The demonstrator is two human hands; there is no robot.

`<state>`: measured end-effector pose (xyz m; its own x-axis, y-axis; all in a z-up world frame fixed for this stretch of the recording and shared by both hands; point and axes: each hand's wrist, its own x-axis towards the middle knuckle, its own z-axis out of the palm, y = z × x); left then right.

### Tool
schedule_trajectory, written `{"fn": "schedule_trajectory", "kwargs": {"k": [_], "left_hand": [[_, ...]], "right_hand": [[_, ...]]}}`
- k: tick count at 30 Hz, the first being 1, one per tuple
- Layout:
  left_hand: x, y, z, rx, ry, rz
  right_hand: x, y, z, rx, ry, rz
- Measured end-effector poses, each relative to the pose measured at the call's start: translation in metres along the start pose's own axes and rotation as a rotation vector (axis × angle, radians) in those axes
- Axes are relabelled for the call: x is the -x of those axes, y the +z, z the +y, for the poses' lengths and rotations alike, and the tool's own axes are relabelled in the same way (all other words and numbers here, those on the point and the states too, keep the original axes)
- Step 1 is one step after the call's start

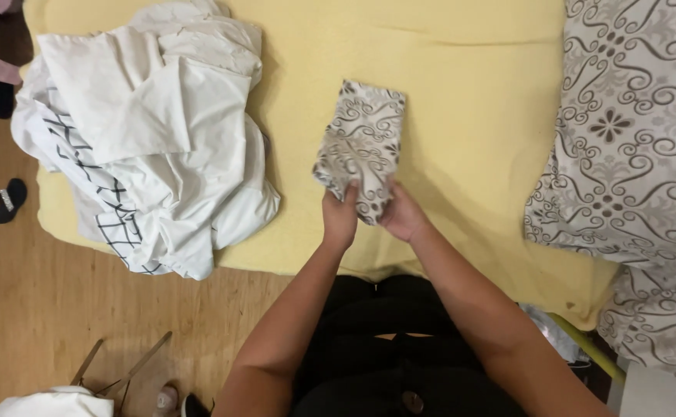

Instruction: The person folds a patterned cloth and a white cloth on a yellow bedsheet. They smooth out the fabric, fold it into smaller rectangles, and place the finished items on the bed.

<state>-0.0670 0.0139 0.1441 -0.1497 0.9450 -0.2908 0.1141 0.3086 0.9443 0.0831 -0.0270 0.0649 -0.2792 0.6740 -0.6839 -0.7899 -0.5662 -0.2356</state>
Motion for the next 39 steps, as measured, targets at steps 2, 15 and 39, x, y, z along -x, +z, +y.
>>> {"fn": "schedule_trajectory", "kwargs": {"k": [2, 15, 39], "left_hand": [[0.008, -0.003, 0.027, 0.121, -0.039, -0.292], [-0.076, -0.009, 0.037, 0.075, -0.439, -0.797], [-0.084, 0.102, -0.111, -1.351, 0.53, -0.669]], "right_hand": [[0.02, 0.021, -0.03, -0.227, -0.148, -0.087], [0.036, -0.098, -0.117, -0.509, -0.364, 0.455], [-0.046, -0.005, -0.052, 1.319, -0.874, 0.818]]}}
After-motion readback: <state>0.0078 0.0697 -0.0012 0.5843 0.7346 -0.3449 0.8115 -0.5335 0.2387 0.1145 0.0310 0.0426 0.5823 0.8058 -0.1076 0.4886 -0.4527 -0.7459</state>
